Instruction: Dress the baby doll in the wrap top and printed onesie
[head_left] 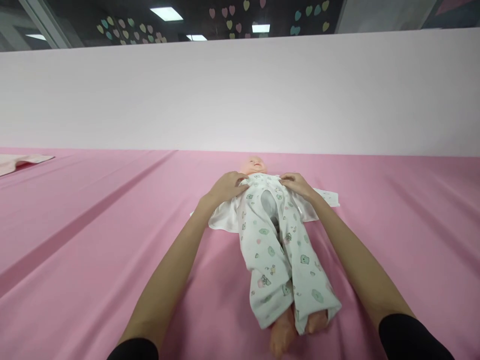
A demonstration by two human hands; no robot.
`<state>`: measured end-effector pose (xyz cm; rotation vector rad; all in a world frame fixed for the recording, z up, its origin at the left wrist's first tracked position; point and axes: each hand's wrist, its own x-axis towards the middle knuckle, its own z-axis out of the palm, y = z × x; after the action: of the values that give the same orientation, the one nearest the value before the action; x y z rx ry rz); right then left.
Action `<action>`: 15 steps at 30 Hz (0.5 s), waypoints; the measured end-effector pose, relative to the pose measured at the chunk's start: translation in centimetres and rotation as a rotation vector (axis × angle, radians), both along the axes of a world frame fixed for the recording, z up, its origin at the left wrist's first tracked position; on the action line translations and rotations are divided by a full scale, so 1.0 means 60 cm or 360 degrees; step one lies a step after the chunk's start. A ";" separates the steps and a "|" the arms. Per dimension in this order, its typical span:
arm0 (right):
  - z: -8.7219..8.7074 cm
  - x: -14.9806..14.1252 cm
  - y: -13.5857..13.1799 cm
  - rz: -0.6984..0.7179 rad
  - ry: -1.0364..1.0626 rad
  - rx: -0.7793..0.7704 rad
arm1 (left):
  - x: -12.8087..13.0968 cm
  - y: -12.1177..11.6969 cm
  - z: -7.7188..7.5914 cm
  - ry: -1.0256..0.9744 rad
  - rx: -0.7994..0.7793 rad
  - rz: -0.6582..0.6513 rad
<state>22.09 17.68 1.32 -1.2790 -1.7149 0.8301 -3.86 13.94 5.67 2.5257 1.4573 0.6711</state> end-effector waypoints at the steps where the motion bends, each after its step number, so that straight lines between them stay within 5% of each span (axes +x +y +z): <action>1: 0.005 -0.002 -0.003 -0.0001 0.0011 0.0026 | 0.005 0.000 -0.002 0.0001 -0.0040 -0.0017; 8: 0.013 -0.011 -0.010 0.0065 0.0668 -0.0207 | -0.007 0.010 -0.010 -0.0312 -0.0533 0.0025; 15: -0.018 -0.010 -0.004 0.0038 0.0327 -0.0242 | -0.008 -0.003 -0.002 -0.1055 -0.1235 -0.0243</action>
<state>21.51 17.46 0.26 -1.2278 -1.5304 1.0848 -4.35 13.75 5.53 1.5850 0.9962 0.6533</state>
